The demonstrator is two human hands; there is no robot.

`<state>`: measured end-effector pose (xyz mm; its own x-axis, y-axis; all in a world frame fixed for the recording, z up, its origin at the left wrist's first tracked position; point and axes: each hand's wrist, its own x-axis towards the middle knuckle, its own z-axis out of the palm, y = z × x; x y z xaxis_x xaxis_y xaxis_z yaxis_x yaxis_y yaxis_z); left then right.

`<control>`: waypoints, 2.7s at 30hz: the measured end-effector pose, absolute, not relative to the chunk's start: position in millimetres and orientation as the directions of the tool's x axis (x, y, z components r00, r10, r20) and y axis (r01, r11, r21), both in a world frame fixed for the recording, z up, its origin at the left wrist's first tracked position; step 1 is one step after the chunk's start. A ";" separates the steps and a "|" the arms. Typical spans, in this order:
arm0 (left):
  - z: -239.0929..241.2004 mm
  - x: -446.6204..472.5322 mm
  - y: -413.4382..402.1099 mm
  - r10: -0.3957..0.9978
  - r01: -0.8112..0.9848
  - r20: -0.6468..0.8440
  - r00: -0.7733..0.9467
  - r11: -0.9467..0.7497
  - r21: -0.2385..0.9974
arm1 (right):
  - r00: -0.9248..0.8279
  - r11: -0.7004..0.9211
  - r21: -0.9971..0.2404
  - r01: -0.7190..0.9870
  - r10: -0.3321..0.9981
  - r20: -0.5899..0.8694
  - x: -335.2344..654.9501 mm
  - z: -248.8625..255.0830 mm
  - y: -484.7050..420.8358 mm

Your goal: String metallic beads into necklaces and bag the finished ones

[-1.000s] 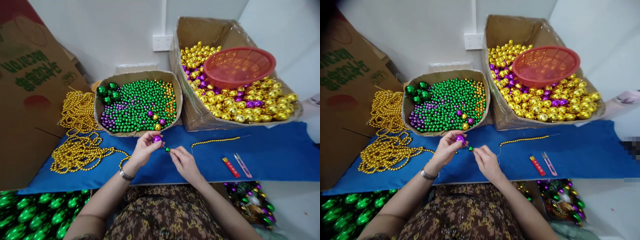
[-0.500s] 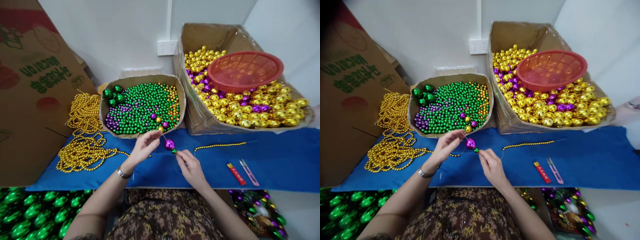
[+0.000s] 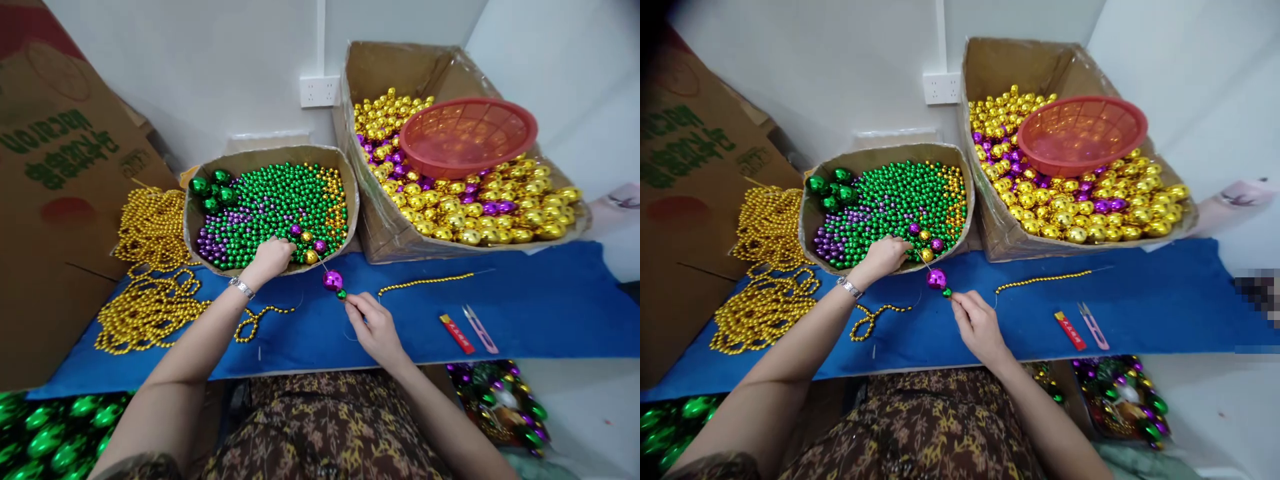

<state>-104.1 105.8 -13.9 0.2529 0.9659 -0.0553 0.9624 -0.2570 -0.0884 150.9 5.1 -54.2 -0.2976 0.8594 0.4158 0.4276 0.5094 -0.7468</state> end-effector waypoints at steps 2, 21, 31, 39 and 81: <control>-16.7 -102.0 107.7 0.965 0.961 -0.056 0.257 -0.261 -0.087 | -0.299 0.513 -0.746 0.425 0.858 0.419 151.7 -55.1 5.1; -5.0 -93.5 143.2 0.925 0.894 0.217 0.313 -0.364 0.262 | -0.289 0.500 -0.753 0.428 0.865 0.411 148.9 -56.3 7.0; -10.4 -38.8 186.5 0.891 0.874 0.050 0.451 -0.452 0.177 | -0.250 0.491 -0.734 0.470 0.871 0.423 163.0 -55.2 8.1; 0.3 -80.3 178.5 0.929 0.926 0.001 0.371 -0.371 0.067 | -0.245 0.472 -0.751 0.462 0.882 0.403 164.4 -56.5 10.2; -1.9 -75.2 101.3 0.987 0.163 -0.040 0.155 0.014 0.987 | -0.265 0.486 -0.727 0.484 0.874 0.408 165.1 -60.5 9.0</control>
